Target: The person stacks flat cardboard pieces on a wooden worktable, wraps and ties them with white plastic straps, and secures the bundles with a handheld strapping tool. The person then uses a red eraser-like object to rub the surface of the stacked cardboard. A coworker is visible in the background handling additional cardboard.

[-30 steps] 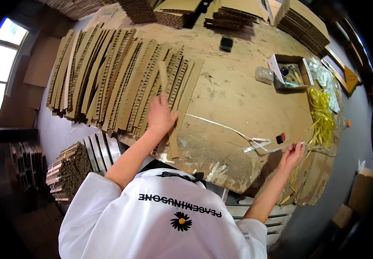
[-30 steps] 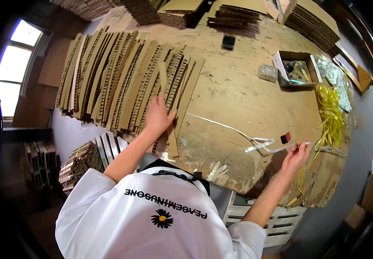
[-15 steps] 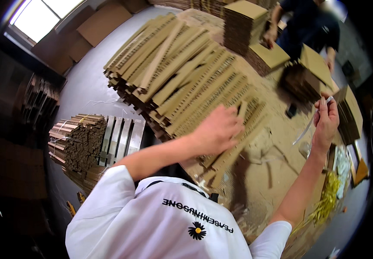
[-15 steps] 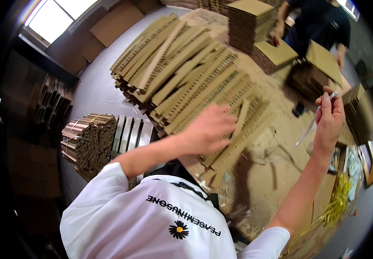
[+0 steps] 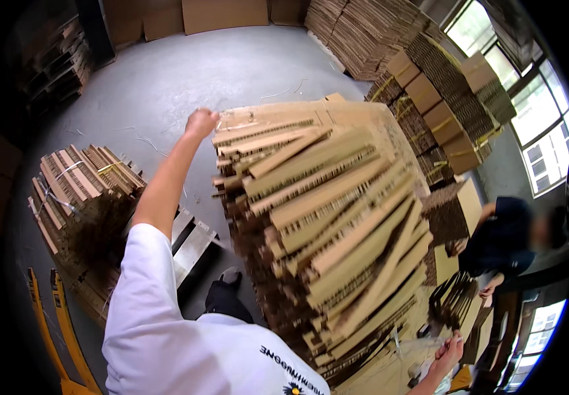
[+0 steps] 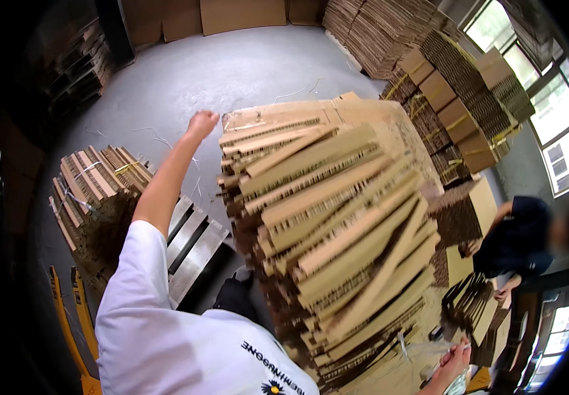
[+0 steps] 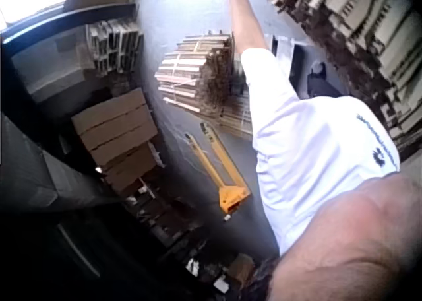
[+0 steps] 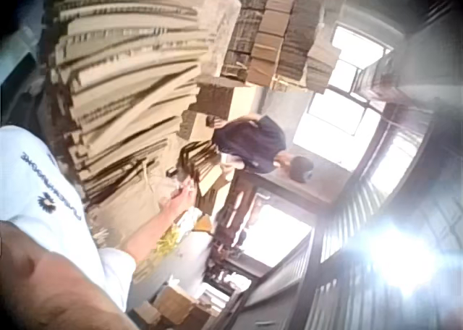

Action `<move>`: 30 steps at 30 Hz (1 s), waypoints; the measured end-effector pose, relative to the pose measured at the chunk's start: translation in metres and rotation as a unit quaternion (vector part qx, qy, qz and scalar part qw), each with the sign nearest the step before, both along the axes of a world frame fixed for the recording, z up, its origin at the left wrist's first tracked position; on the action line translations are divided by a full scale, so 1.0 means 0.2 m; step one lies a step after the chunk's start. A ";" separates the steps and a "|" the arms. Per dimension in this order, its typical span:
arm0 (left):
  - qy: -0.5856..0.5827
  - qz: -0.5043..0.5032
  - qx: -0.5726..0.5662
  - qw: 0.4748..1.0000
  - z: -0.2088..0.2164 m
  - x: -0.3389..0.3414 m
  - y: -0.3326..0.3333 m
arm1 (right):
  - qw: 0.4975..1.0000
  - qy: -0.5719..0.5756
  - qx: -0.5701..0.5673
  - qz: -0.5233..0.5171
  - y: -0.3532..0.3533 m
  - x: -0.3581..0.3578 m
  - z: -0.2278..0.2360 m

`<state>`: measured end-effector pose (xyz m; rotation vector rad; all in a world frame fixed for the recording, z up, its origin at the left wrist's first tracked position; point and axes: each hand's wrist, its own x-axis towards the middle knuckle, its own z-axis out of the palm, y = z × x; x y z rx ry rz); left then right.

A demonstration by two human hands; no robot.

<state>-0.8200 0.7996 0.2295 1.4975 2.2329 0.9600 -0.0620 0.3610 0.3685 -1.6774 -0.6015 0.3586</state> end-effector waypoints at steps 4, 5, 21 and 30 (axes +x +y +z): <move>-0.087 -0.026 -0.091 0.992 -0.28 -0.11 0.33 | 0.997 -0.072 -0.004 0.018 0.23 -0.11 0.18; -0.112 -0.035 -0.106 0.987 -0.32 -0.10 0.39 | 0.996 -0.089 -0.015 0.011 0.29 -0.15 0.24; -0.024 -0.232 -0.170 0.957 -0.57 0.12 0.75 | 0.963 -0.173 -0.199 0.048 0.80 -0.59 0.21; -0.046 -0.257 -0.173 0.950 -0.43 0.35 0.60 | 0.935 -0.213 -0.268 0.099 0.86 -0.67 0.12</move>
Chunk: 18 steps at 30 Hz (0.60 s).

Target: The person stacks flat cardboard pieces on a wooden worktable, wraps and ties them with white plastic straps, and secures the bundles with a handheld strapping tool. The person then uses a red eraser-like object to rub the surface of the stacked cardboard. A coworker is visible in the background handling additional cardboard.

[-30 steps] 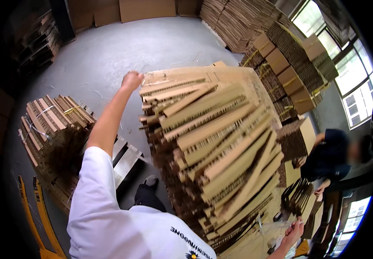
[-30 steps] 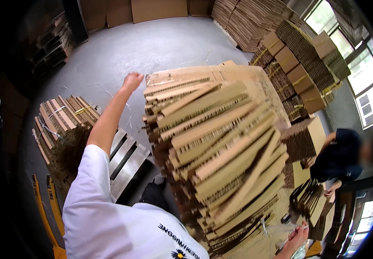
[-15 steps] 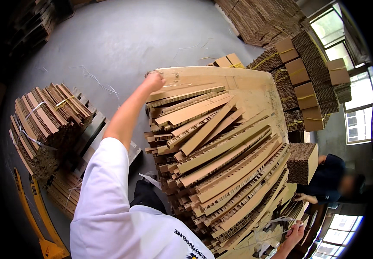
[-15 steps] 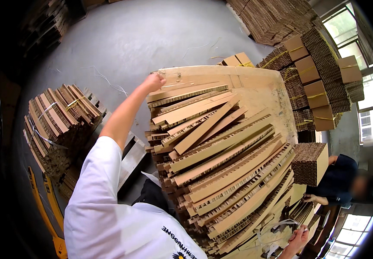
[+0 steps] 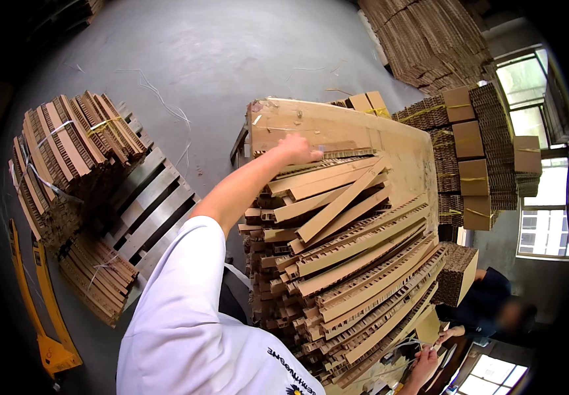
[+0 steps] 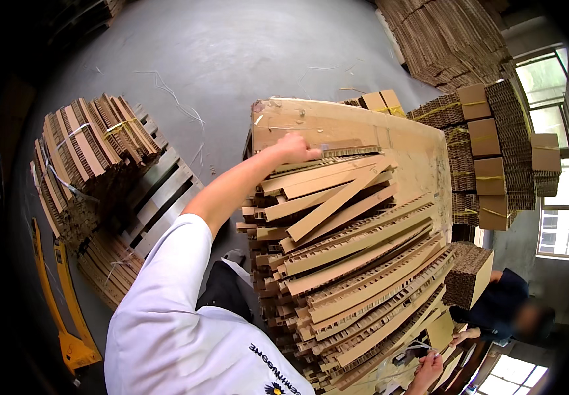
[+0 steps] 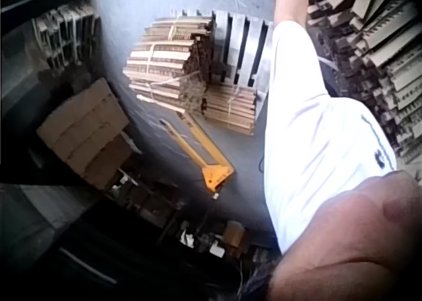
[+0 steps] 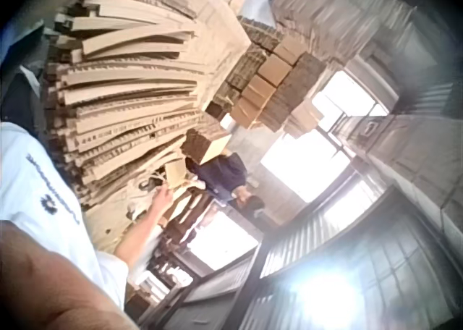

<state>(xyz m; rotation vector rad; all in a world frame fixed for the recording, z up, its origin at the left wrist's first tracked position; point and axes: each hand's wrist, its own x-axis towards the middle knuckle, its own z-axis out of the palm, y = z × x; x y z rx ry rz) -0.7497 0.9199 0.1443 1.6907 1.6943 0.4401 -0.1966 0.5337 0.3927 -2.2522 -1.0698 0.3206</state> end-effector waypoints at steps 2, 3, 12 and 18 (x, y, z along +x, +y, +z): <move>0.030 -0.007 -0.001 1.000 0.05 0.04 -0.04 | 1.000 -0.004 -0.010 0.012 0.01 0.02 -0.03; 0.046 -0.012 0.001 0.999 0.07 0.05 -0.05 | 1.000 -0.004 -0.013 0.017 0.02 0.00 -0.04; -0.056 -0.021 -0.003 0.998 0.03 0.06 -0.04 | 1.000 0.013 -0.001 0.006 0.18 -0.16 -0.01; 0.040 -0.079 -0.020 0.996 0.06 0.08 0.19 | 0.998 0.031 0.003 0.059 0.25 -0.18 -0.01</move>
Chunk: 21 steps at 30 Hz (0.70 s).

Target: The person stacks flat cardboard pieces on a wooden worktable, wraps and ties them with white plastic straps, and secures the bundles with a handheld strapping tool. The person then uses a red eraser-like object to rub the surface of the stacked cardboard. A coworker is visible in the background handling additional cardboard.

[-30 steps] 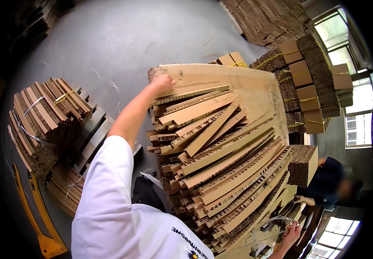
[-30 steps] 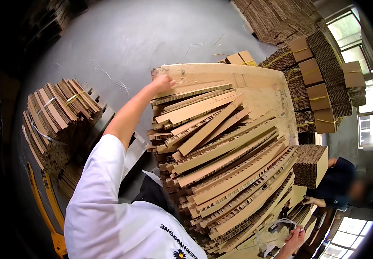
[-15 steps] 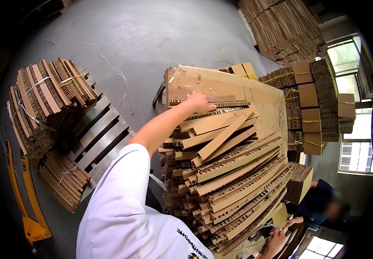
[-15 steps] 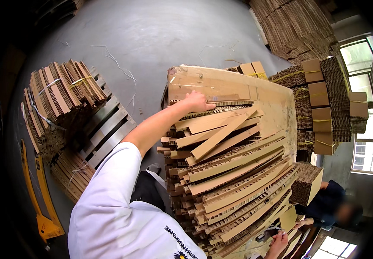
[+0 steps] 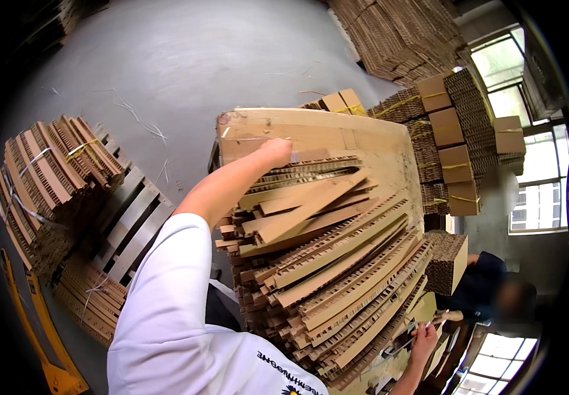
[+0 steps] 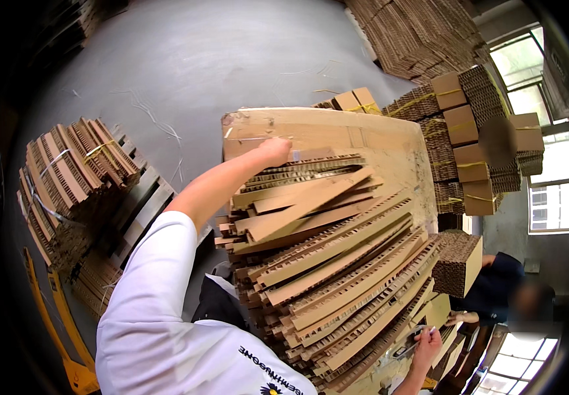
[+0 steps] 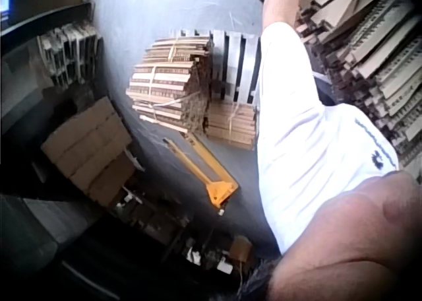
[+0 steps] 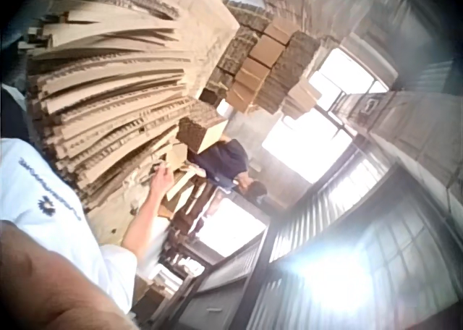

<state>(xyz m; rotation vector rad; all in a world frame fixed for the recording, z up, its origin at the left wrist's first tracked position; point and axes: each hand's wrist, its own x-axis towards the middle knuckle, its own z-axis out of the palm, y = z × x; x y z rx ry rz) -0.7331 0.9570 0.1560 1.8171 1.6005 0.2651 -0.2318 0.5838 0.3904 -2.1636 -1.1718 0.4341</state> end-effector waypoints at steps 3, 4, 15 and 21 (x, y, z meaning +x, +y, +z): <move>0.015 -0.052 0.087 0.995 -0.09 0.06 0.09 | 1.000 -0.005 0.002 0.000 -0.04 -0.01 -0.01; 0.037 -0.089 0.112 0.989 -0.15 0.07 0.14 | 1.000 0.004 0.009 0.001 -0.05 -0.04 0.00; 0.132 -0.261 0.164 0.942 -0.54 0.04 0.49 | 0.993 0.046 0.094 -0.051 -0.19 -0.19 0.10; -0.020 -0.210 0.249 0.945 -0.47 -0.06 0.44 | 0.984 0.071 0.142 -0.086 -0.28 -0.19 0.08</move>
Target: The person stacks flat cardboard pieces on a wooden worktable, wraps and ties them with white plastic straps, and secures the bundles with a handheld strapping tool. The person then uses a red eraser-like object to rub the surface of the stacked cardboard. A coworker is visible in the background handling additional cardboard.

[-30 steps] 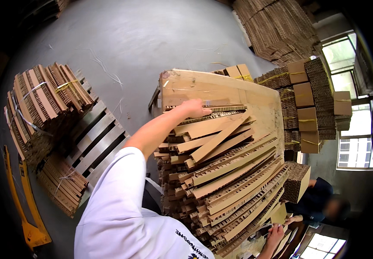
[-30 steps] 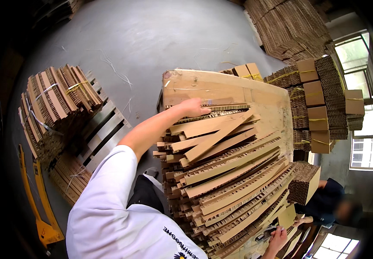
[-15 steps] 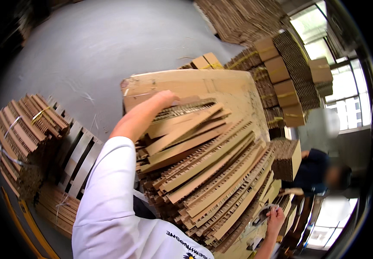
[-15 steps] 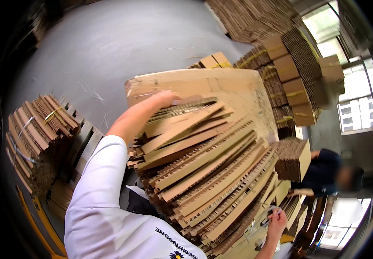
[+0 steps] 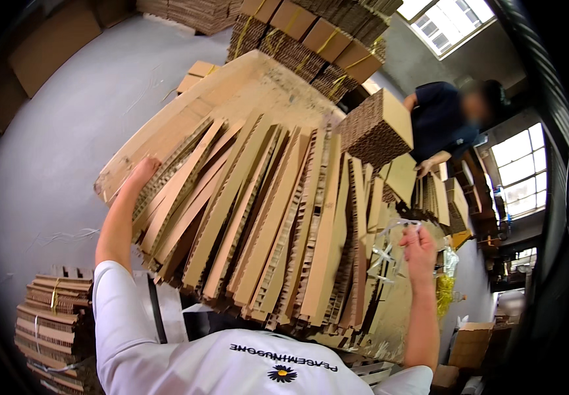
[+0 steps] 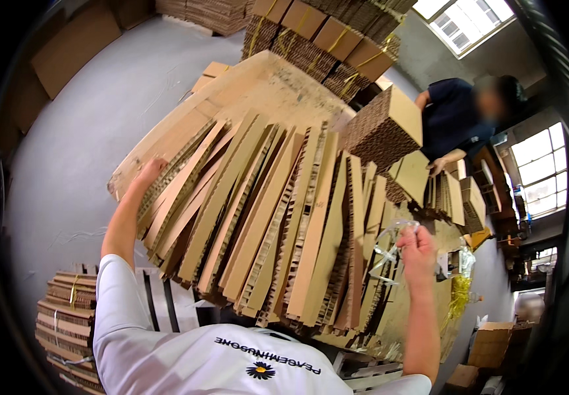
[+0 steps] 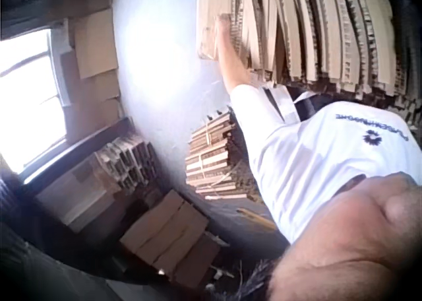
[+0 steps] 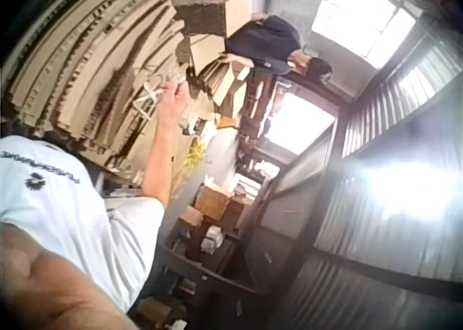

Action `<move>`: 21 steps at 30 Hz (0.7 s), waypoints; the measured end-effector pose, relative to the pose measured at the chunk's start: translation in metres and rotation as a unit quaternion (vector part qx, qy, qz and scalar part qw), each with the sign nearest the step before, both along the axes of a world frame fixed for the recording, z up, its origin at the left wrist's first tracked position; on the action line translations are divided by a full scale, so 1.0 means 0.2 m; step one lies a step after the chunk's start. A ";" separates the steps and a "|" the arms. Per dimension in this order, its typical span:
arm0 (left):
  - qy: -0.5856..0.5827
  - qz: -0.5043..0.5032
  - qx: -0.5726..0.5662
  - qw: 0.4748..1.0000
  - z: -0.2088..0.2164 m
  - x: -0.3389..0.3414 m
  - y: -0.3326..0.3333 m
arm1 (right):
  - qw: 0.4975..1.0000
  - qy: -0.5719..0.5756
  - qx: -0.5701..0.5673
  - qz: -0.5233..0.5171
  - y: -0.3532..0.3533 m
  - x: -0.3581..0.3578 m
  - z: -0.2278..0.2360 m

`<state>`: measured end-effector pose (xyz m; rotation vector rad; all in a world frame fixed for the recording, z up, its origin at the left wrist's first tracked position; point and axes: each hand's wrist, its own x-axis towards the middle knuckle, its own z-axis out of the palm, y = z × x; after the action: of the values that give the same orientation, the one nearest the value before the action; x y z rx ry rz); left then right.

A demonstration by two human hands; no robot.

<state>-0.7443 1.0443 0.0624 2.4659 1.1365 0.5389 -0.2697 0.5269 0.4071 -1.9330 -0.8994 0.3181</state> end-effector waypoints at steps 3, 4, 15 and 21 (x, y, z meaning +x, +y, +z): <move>-0.082 0.114 -0.086 0.986 0.18 0.17 -0.21 | 1.000 0.010 -0.007 -0.008 -0.03 -0.03 0.04; -0.132 0.125 -0.092 0.979 0.21 0.19 -0.23 | 1.000 0.008 -0.004 0.006 0.00 -0.04 0.05; -0.481 0.083 -0.391 0.780 1.03 0.30 -0.61 | 0.993 0.023 0.105 0.042 0.17 -0.28 0.14; -0.419 -0.044 -0.418 0.805 1.23 0.39 -0.64 | 0.983 -0.054 0.095 0.148 0.42 -0.49 0.18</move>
<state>-0.6665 0.9170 0.3086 1.2613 0.6448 0.7690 -0.3682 0.6117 0.4423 -1.6532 -1.2463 0.2900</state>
